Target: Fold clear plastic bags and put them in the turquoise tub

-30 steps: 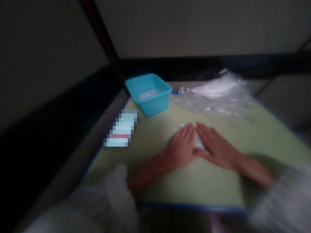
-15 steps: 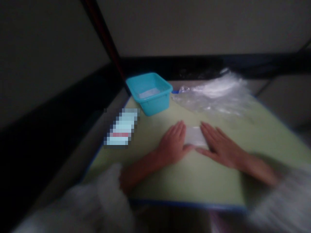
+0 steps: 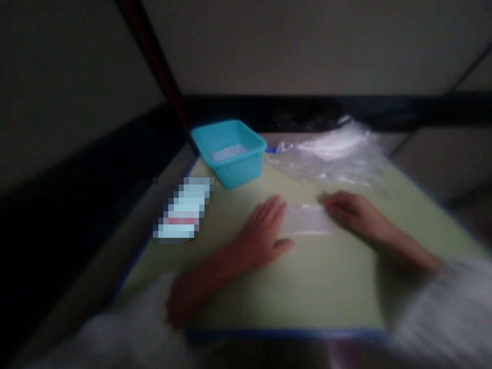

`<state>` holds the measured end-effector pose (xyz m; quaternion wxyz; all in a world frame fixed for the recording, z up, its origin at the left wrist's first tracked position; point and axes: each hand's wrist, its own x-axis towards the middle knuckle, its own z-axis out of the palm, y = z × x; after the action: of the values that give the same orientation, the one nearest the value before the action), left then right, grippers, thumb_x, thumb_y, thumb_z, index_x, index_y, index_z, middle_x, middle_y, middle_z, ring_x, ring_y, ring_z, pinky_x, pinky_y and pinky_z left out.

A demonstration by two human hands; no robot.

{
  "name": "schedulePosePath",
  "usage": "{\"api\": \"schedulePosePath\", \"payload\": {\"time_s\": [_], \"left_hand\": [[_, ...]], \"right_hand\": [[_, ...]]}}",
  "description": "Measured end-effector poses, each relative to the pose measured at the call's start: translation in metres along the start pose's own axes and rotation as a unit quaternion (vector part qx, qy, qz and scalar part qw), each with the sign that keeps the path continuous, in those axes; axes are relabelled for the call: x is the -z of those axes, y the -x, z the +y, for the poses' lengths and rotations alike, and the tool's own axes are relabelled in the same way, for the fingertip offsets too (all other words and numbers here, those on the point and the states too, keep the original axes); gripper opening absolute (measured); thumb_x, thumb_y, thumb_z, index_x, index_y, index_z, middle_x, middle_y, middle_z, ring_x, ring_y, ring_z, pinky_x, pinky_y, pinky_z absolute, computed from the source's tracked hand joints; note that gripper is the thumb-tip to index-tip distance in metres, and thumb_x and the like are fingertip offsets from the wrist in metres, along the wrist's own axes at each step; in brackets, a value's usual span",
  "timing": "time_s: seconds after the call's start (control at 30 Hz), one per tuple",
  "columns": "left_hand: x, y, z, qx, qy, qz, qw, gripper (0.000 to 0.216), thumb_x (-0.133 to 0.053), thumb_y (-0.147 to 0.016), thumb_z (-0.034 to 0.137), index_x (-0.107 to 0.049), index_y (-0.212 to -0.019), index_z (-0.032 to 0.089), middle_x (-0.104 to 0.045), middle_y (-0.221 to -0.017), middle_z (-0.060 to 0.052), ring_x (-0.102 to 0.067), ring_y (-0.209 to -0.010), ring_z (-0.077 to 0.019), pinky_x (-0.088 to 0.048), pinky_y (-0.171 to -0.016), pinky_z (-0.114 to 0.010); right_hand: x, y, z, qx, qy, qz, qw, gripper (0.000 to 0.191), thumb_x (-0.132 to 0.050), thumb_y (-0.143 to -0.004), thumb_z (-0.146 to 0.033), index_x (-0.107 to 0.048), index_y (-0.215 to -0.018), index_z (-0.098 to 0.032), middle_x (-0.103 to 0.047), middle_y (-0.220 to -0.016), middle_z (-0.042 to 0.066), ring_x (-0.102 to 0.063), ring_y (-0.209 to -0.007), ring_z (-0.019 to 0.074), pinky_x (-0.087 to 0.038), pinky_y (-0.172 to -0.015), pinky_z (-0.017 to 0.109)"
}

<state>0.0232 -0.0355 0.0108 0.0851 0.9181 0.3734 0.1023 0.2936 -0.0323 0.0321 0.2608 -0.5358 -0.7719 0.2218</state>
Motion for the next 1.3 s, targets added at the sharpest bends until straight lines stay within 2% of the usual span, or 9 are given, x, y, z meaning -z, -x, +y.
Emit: {"api": "schedulePosePath", "payload": {"time_s": [0.17,0.33,0.6,0.7,0.77,0.93,1.07,1.2,1.3], "left_hand": [[0.009,0.002,0.003,-0.025,0.002,-0.001,1.0,0.058,-0.049,-0.087,0.028,-0.032,-0.139,0.009,-0.019,-0.152,-0.019,-0.014,-0.142,-0.0283,-0.017,-0.113,-0.049],[0.011,0.0,0.005,-0.1,-0.011,0.019,0.995,0.037,-0.04,-0.09,0.016,-0.054,-0.124,0.015,-0.039,-0.144,-0.014,-0.031,-0.136,-0.0247,-0.022,-0.112,-0.048],[0.012,-0.002,-0.002,-0.12,-0.038,0.05,0.991,0.032,-0.037,-0.094,0.015,-0.063,-0.111,0.017,-0.054,-0.131,-0.01,-0.045,-0.126,-0.0201,-0.028,-0.11,-0.045],[0.009,-0.003,-0.011,-0.126,-0.057,0.061,0.989,0.026,-0.041,-0.093,0.015,-0.066,-0.1,0.015,-0.058,-0.125,-0.008,-0.049,-0.12,-0.0187,-0.028,-0.111,-0.042],[0.006,-0.005,-0.022,-0.127,-0.073,0.064,0.987,0.024,-0.043,-0.092,0.015,-0.066,-0.1,0.015,-0.058,-0.126,-0.008,-0.049,-0.12,-0.0181,-0.027,-0.112,-0.041],[0.003,-0.014,-0.048,-0.086,-0.107,0.052,0.989,0.03,-0.041,-0.093,0.014,-0.063,-0.113,0.018,-0.052,-0.133,-0.007,-0.042,-0.128,-0.0192,-0.025,-0.113,-0.043],[0.005,-0.017,-0.056,-0.038,-0.131,0.054,0.989,0.037,-0.037,-0.092,0.009,-0.058,-0.122,0.017,-0.045,-0.14,-0.01,-0.034,-0.134,-0.023,-0.023,-0.113,-0.046],[0.007,-0.016,-0.054,0.023,-0.132,0.091,0.987,0.043,-0.033,-0.087,0.004,-0.054,-0.124,0.012,-0.042,-0.142,-0.013,-0.032,-0.135,-0.0254,-0.023,-0.112,-0.049],[0.008,-0.015,-0.039,0.055,-0.075,0.147,0.985,0.047,-0.036,-0.081,0.001,-0.054,-0.123,0.009,-0.048,-0.137,-0.013,-0.04,-0.13,-0.0226,-0.03,-0.111,-0.043]], "right_hand": [[-0.005,-0.004,0.004,0.025,0.001,0.019,0.999,0.022,-0.05,-0.083,-0.031,-0.065,-0.083,-0.015,-0.064,-0.081,0.01,-0.061,-0.069,0.0207,-0.049,-0.059,0.033],[-0.006,-0.006,0.006,0.024,-0.003,0.018,1.0,0.019,-0.052,-0.079,-0.031,-0.063,-0.078,-0.016,-0.064,-0.078,0.008,-0.06,-0.067,0.0204,-0.048,-0.058,0.033],[-0.004,-0.004,0.001,-0.013,-0.018,-0.006,1.0,0.02,-0.054,-0.077,-0.034,-0.062,-0.077,-0.016,-0.064,-0.071,0.006,-0.058,-0.06,0.0184,-0.047,-0.055,0.031],[-0.002,-0.003,0.0,-0.015,-0.032,-0.036,0.999,0.021,-0.054,-0.078,-0.036,-0.06,-0.073,-0.016,-0.062,-0.067,0.004,-0.056,-0.059,0.0171,-0.045,-0.053,0.03],[0.0,-0.002,0.0,-0.011,-0.037,-0.065,0.997,0.022,-0.053,-0.079,-0.036,-0.059,-0.07,-0.017,-0.06,-0.065,0.003,-0.055,-0.058,0.0163,-0.044,-0.053,0.029],[0.004,0.0,-0.011,0.019,-0.046,-0.157,0.986,0.024,-0.053,-0.082,-0.037,-0.06,-0.072,-0.016,-0.062,-0.068,0.003,-0.057,-0.062,0.017,-0.045,-0.058,0.03],[0.004,0.004,-0.026,0.042,-0.053,-0.221,0.973,0.026,-0.053,-0.085,-0.037,-0.066,-0.081,-0.015,-0.067,-0.079,0.005,-0.062,-0.072,0.019,-0.048,-0.066,0.032],[0.004,0.007,-0.031,0.072,-0.068,-0.255,0.962,0.024,-0.055,-0.086,-0.035,-0.069,-0.085,-0.016,-0.069,-0.084,0.005,-0.064,-0.076,0.018,-0.05,-0.068,0.031],[0.004,0.009,-0.033,0.084,-0.081,-0.259,0.959,0.021,-0.057,-0.086,-0.032,-0.07,-0.09,-0.016,-0.07,-0.086,0.005,-0.064,-0.076,0.0171,-0.051,-0.068,0.03]]}}
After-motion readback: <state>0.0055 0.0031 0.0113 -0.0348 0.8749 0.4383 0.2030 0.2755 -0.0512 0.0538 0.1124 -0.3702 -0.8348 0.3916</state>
